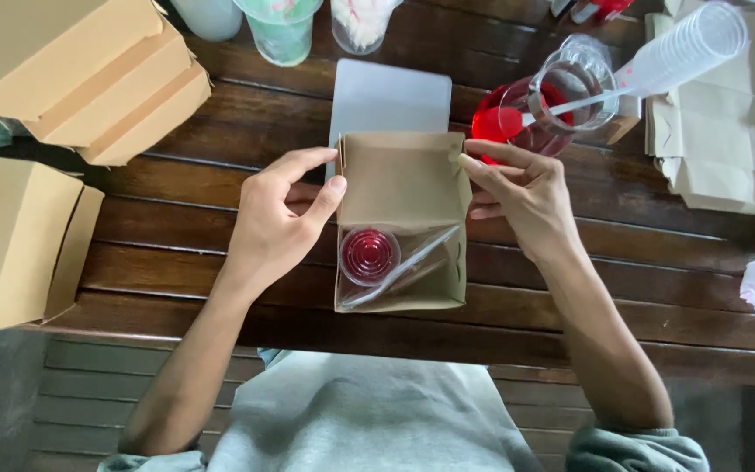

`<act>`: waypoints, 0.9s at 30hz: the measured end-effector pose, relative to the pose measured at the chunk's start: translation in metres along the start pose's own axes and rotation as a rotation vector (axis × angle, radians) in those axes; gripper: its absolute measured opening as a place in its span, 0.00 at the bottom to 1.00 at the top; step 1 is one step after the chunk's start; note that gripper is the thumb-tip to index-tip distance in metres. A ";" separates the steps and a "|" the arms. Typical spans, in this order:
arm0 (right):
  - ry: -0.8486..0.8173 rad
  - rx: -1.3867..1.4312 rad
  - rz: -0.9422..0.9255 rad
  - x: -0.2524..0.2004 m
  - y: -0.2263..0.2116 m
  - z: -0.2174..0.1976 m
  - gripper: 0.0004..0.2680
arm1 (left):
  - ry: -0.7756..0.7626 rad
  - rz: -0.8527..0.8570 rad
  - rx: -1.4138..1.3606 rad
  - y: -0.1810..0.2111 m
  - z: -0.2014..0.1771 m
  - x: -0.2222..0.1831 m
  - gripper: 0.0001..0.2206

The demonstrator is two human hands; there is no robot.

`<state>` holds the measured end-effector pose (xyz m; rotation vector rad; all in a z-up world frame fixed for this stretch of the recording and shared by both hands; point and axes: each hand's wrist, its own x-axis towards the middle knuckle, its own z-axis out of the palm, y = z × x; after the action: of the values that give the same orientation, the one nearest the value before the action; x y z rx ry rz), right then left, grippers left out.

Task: Packaging a small container of liquid into a plastic bag and then into a cardboard box for an order.

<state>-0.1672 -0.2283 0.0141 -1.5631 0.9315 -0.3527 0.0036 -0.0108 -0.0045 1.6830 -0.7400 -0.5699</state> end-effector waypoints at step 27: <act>-0.236 0.085 -0.410 -0.030 0.033 -0.037 0.19 | -0.087 0.276 -0.078 -0.002 -0.005 -0.036 0.28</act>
<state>-0.2236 -0.2302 -0.0001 -1.6711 0.4053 -0.4762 -0.0170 0.0186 -0.0055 1.4606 -0.9824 -0.4729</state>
